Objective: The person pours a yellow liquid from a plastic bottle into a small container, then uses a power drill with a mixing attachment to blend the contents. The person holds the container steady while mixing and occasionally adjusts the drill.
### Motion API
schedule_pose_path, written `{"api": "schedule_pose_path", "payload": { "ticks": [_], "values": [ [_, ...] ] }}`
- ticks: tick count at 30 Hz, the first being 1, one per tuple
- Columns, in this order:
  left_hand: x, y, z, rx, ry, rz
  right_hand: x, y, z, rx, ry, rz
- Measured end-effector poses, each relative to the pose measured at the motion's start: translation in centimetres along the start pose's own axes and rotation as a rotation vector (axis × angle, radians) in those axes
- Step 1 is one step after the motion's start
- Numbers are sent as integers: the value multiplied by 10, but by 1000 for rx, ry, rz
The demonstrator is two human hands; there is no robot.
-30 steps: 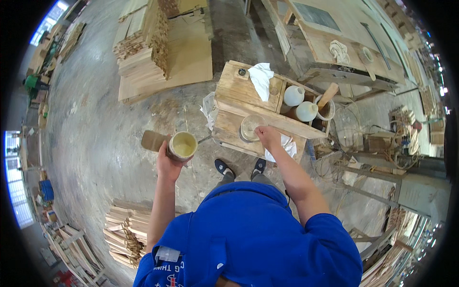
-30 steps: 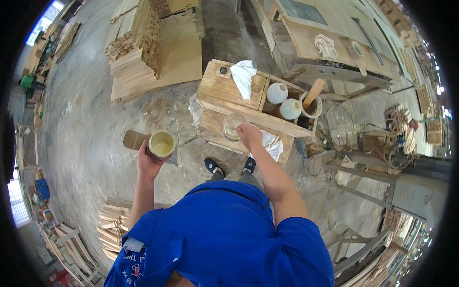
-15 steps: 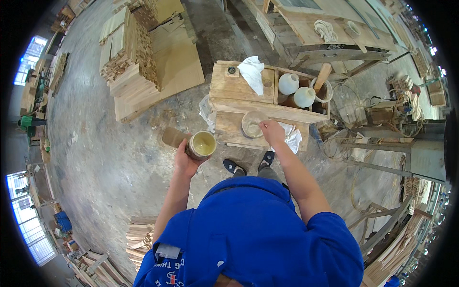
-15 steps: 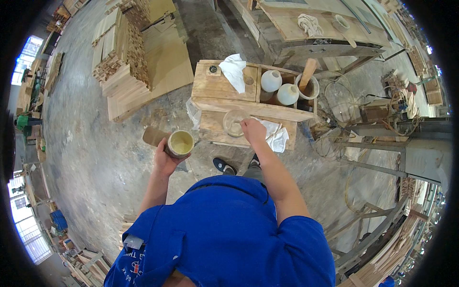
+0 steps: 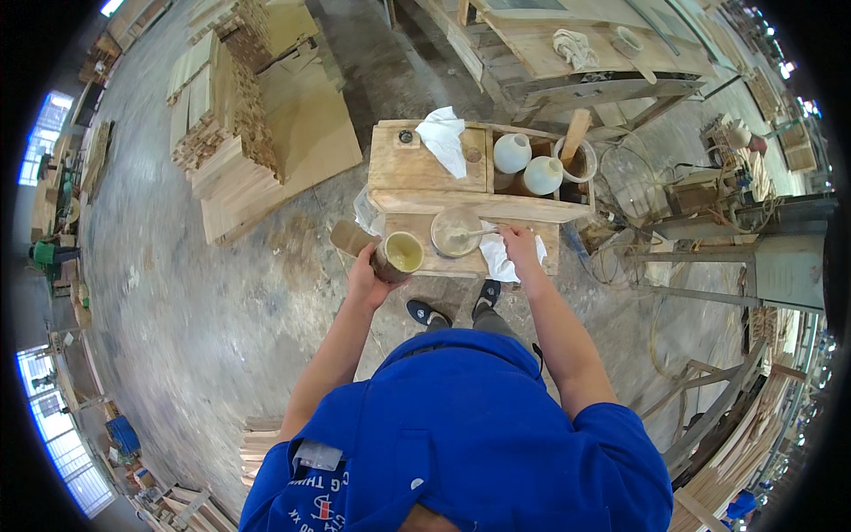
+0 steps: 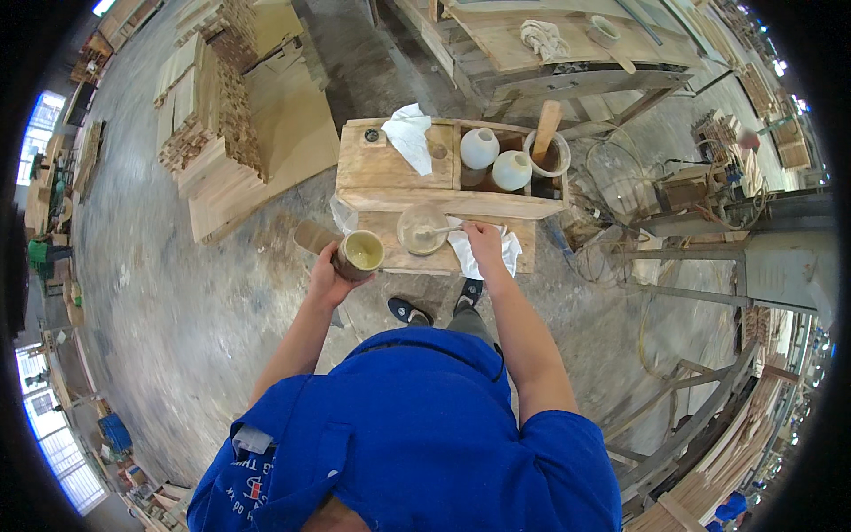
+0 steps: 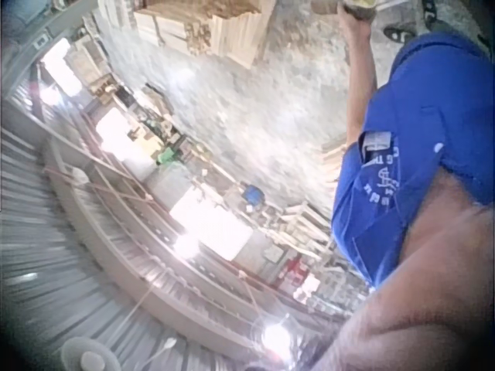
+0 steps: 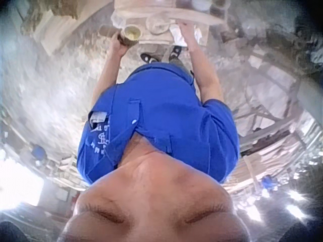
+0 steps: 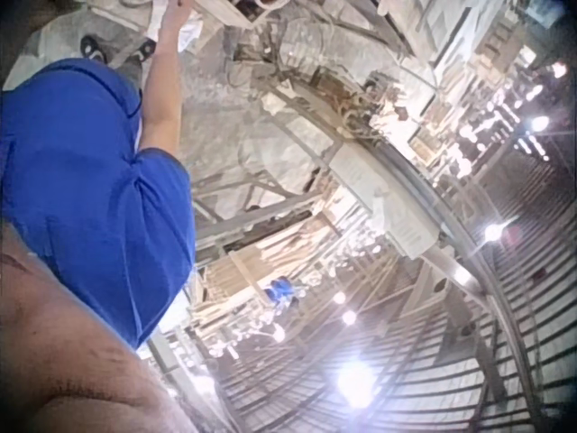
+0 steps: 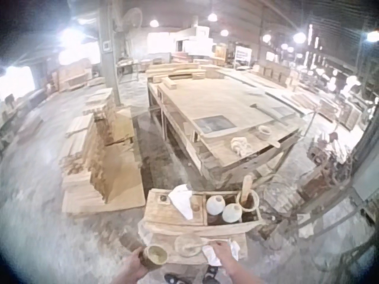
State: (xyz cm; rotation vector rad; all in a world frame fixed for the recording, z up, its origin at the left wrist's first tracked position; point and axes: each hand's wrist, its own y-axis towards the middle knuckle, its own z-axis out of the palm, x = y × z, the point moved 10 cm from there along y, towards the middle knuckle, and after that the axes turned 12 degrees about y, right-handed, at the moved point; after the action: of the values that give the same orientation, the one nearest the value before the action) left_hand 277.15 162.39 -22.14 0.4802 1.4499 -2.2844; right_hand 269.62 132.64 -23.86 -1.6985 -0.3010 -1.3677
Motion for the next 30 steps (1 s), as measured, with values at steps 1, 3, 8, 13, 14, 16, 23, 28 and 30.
{"api": "schedule_pose_path", "payload": {
  "ticks": [1, 3, 8, 13, 14, 16, 23, 28, 30],
  "values": [
    [0, 5, 4, -7, 12, -3, -1, -2, -3, -12, 69, 36],
    [0, 16, 10, -31, 36, 9, 7, -7, -5, -2, 98, 40],
    [3, 35, 23, -52, 47, 25, 46, -27, 2, 12, 217, -47],
    [14, 41, 54, 84, -26, -7, 101, -77, 40, 137, -72, -486],
    [17, 41, 58, 105, -37, -19, 113, -93, 53, 214, -293, -642],
    [19, 42, 62, 145, -61, -34, 123, -127, 84, 376, -742, -946],
    [21, 40, 50, 142, -181, -30, 116, -90, 24, 53, -120, -499],
    [23, 27, 18, 83, -231, -58, 97, -60, 42, 52, -556, -652],
    [18, 18, 10, 102, -217, -12, 75, -44, 60, 113, -792, -641]
  ]
}}
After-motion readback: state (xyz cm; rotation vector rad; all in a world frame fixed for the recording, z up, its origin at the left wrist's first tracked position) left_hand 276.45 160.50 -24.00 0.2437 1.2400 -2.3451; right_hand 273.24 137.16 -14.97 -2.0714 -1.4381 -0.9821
